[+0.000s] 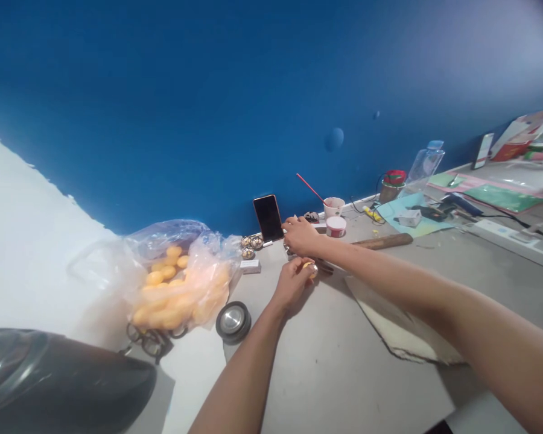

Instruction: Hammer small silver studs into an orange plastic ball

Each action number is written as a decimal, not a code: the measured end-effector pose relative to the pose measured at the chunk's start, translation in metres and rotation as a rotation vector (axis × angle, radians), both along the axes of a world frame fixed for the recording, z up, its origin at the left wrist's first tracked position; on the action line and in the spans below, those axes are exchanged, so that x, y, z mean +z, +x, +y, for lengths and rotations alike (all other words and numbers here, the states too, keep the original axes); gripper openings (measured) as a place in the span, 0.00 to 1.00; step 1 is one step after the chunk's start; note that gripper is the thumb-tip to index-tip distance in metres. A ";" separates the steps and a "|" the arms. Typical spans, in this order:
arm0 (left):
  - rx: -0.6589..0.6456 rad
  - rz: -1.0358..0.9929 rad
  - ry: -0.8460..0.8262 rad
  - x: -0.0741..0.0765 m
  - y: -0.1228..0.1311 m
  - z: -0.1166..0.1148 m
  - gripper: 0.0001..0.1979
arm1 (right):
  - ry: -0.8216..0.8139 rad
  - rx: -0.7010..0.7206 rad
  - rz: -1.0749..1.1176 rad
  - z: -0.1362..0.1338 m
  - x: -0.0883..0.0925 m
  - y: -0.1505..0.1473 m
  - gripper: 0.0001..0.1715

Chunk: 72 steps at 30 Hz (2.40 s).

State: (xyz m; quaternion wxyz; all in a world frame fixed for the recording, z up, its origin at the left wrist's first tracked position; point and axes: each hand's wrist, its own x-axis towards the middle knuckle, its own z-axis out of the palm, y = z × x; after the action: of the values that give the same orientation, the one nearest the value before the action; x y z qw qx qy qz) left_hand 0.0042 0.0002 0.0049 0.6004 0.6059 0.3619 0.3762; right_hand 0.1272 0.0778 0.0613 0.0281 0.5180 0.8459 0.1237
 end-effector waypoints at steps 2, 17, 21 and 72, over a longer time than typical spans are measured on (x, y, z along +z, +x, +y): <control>0.009 0.000 0.001 0.001 0.001 -0.001 0.12 | -0.017 -0.004 0.005 -0.001 -0.001 -0.001 0.15; 0.033 0.038 0.028 0.004 0.000 0.001 0.16 | -0.105 0.027 0.023 0.002 -0.002 -0.002 0.14; 0.032 0.032 0.005 0.006 0.000 -0.001 0.17 | -0.121 0.040 0.046 0.002 -0.001 0.002 0.15; 0.091 -0.624 -0.502 -0.001 -0.012 0.006 0.22 | -0.894 -0.058 2.250 -0.063 -0.040 0.055 0.24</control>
State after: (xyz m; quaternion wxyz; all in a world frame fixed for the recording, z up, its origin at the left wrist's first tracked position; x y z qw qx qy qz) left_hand -0.0079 0.0063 0.0042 0.7934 0.2806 0.2695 0.4682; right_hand 0.1820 0.0146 0.0218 -0.5438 0.2992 0.3535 -0.6999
